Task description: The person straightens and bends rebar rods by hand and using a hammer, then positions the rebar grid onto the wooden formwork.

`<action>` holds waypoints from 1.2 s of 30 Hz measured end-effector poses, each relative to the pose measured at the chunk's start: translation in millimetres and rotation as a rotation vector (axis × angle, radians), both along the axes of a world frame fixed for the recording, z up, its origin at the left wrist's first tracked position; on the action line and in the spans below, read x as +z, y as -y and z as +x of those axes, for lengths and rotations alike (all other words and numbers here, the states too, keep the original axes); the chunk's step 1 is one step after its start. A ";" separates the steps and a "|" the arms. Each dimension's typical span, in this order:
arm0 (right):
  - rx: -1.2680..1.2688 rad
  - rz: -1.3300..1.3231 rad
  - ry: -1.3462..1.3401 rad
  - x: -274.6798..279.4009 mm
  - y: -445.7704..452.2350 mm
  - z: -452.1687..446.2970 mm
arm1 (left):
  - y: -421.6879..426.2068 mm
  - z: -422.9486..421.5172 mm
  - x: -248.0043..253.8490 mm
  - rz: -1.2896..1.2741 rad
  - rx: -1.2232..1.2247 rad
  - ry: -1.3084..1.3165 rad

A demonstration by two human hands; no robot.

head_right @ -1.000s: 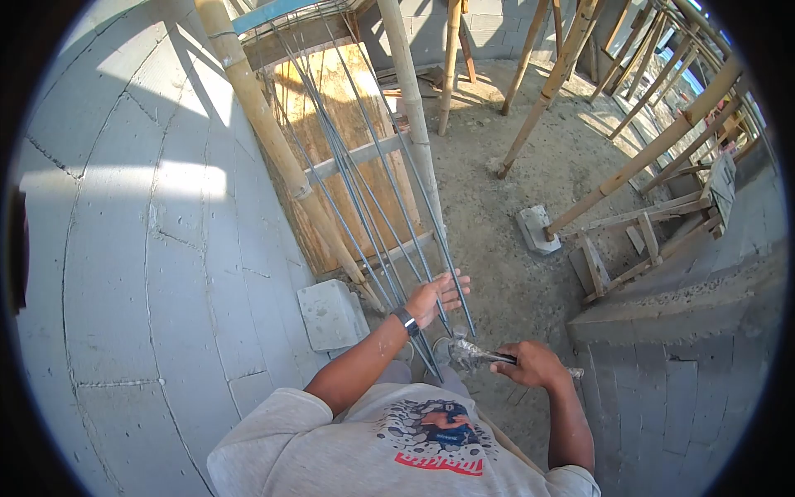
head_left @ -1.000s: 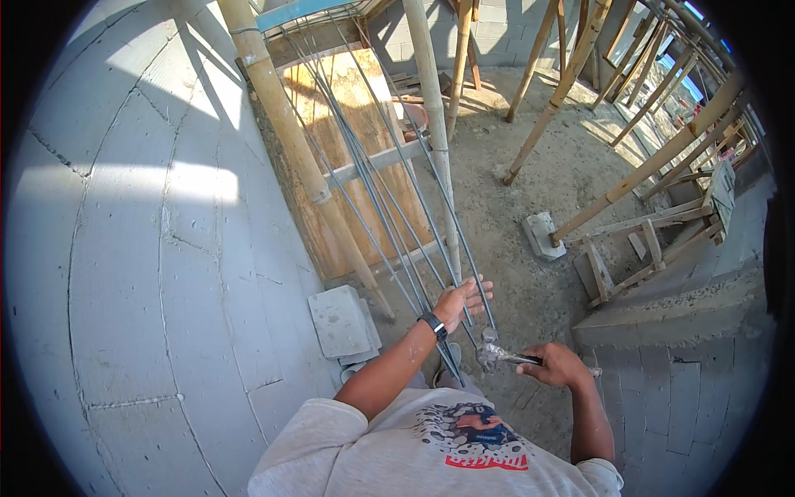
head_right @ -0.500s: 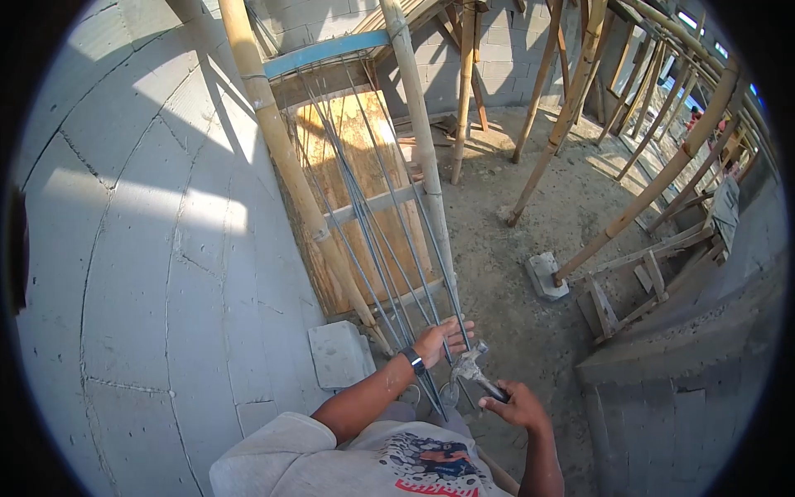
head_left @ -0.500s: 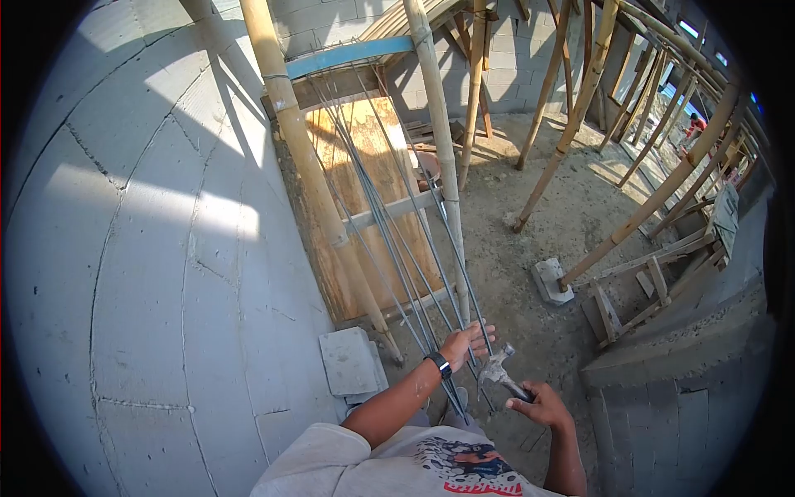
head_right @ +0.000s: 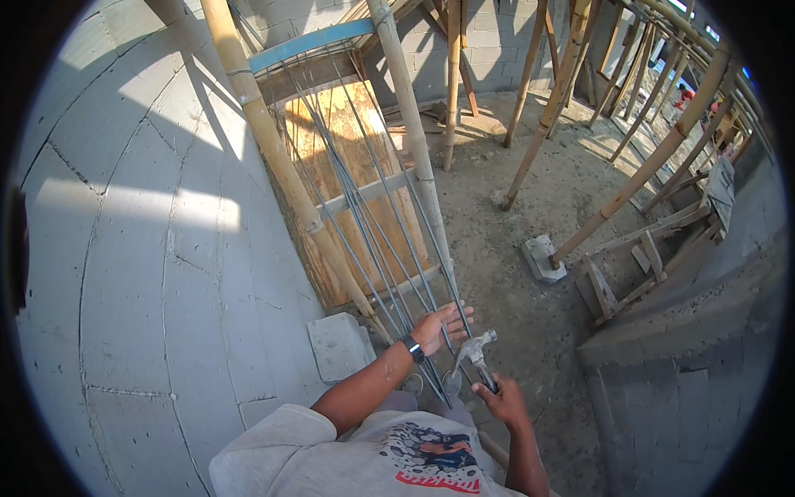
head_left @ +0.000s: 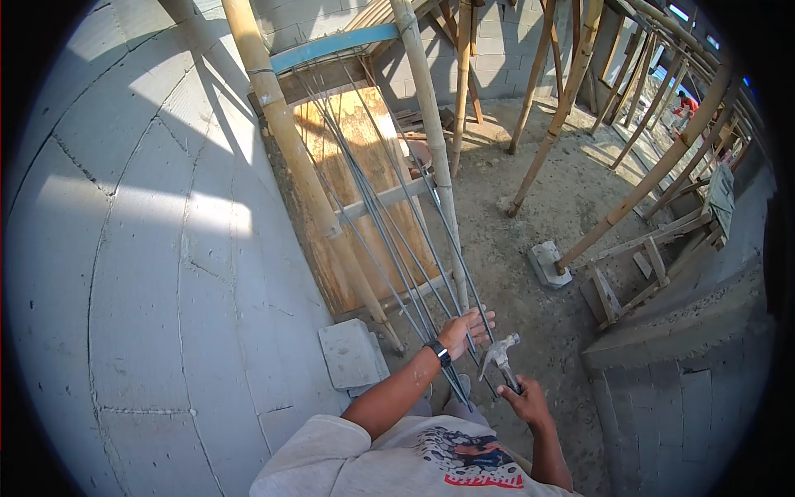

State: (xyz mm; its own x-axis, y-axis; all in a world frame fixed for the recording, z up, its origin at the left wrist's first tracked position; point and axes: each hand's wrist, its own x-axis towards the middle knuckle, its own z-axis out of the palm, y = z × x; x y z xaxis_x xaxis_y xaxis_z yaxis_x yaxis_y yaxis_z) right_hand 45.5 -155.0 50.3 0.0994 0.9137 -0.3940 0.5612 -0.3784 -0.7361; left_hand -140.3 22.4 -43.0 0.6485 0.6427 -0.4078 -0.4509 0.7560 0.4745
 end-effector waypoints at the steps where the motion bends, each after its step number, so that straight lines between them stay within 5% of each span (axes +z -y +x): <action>1: 0.008 -0.002 0.013 -0.5 1.9 -0.1 | 0.3 0.2 0.8 -0.005 0.004 0.001; 16: -0.003 -0.027 0.036 -19.3 16.5 -18.0 | 4.7 4.1 -16.9 -0.039 0.010 -0.118; 23: -0.211 0.235 0.129 -57.6 36.0 -25.9 | 13.7 -19.5 -6.9 -0.022 0.030 -0.212; 25: -0.474 0.074 -0.114 -54.8 39.9 -28.5 | 19.7 -27.7 -1.0 -0.038 -0.010 -0.206; 29: -0.638 0.066 -0.148 -66.0 48.3 -13.1 | 17.4 -20.2 -7.9 -0.043 -0.059 -0.136; 36: -1.016 0.002 -0.940 -7.9 48.9 -25.6 | -4.4 15.3 -18.3 -0.036 -0.094 -0.174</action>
